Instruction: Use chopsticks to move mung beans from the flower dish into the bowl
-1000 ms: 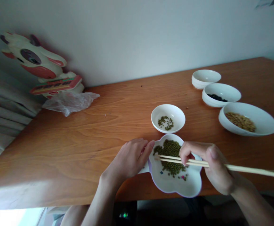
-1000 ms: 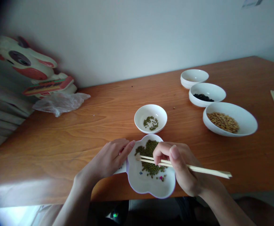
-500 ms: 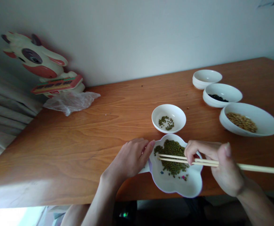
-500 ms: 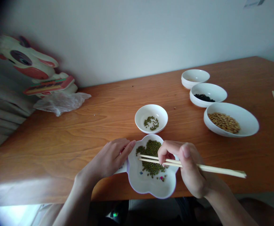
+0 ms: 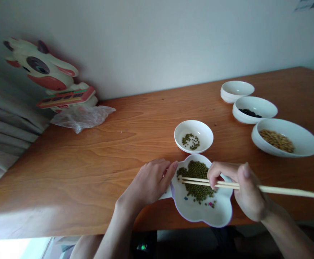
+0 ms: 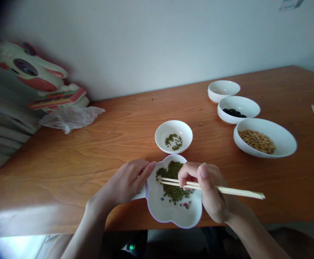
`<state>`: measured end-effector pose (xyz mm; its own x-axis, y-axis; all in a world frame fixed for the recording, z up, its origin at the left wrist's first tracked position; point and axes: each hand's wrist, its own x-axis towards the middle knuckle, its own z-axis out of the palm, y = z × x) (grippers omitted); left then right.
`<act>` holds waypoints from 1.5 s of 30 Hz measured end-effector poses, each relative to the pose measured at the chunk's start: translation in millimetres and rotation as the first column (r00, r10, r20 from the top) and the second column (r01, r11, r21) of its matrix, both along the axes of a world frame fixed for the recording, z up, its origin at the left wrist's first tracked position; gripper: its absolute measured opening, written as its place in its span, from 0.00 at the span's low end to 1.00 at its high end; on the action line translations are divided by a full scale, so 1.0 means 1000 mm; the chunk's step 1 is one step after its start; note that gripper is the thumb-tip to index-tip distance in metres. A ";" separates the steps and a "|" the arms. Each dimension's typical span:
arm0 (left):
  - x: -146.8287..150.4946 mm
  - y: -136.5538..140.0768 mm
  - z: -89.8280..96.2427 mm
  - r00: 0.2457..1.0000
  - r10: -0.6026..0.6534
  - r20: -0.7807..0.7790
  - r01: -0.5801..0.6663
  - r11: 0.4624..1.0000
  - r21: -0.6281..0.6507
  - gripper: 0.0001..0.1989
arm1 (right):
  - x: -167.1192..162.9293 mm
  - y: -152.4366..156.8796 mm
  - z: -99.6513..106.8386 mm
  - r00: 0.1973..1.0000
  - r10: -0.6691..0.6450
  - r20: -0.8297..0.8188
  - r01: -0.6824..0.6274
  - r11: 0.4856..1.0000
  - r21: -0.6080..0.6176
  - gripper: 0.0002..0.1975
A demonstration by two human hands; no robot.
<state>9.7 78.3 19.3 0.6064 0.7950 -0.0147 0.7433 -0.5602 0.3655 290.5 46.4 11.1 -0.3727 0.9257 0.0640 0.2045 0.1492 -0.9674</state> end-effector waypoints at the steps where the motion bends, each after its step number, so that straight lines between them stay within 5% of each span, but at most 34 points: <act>1: 0.000 0.000 -0.001 1.000 -0.003 -0.001 0.003 1.000 0.005 0.25 | 0.000 0.000 -0.001 1.000 -0.006 -0.003 0.006 1.000 0.006 0.42; 6: -0.001 0.001 -0.002 1.000 -0.024 -0.017 0.024 1.000 0.016 0.25 | -0.002 0.002 0.000 0.997 -0.040 -0.071 0.041 0.999 0.014 0.42; 12: 0.004 0.002 0.004 0.998 0.058 0.035 -0.056 0.997 -0.057 0.26 | 0.012 0.006 0.024 0.952 -0.184 -0.245 0.199 0.979 0.037 0.44; 17: 0.006 0.002 0.008 0.992 0.097 0.080 -0.088 0.990 -0.109 0.26 | 0.026 0.013 0.030 0.821 -0.445 -0.358 0.502 0.861 0.080 0.42; 20: 0.006 0.001 0.008 0.991 0.098 0.085 -0.089 0.990 -0.110 0.26 | 0.026 0.017 0.025 0.769 -0.521 -0.372 0.574 0.817 0.042 0.41; 26: 0.006 0.001 0.008 0.990 0.111 0.081 -0.100 0.986 -0.131 0.25 | 0.027 0.013 0.027 0.839 -0.429 -0.334 0.472 0.880 0.056 0.41; 32: 0.005 0.001 0.007 0.994 0.097 0.057 -0.091 0.990 -0.107 0.26 | 0.014 0.006 0.022 0.968 -0.147 -0.203 0.150 0.989 0.000 0.44; 38: 0.004 0.000 0.008 0.995 0.096 0.029 -0.092 0.991 -0.095 0.27 | 0.001 0.001 0.003 0.999 -0.007 -0.044 0.006 1.000 -0.030 0.41; 45: 0.002 0.001 0.004 0.999 0.014 0.037 -0.013 1.000 -0.026 0.26 | -0.004 0.002 0.004 1.000 0.014 -0.006 -0.014 1.000 0.016 0.40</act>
<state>12.1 79.0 23.0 0.5960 0.8029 -0.0126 0.7364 -0.5403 0.4072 286.8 48.2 15.4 -0.3849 0.9194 0.0808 0.1960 0.1670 -0.9663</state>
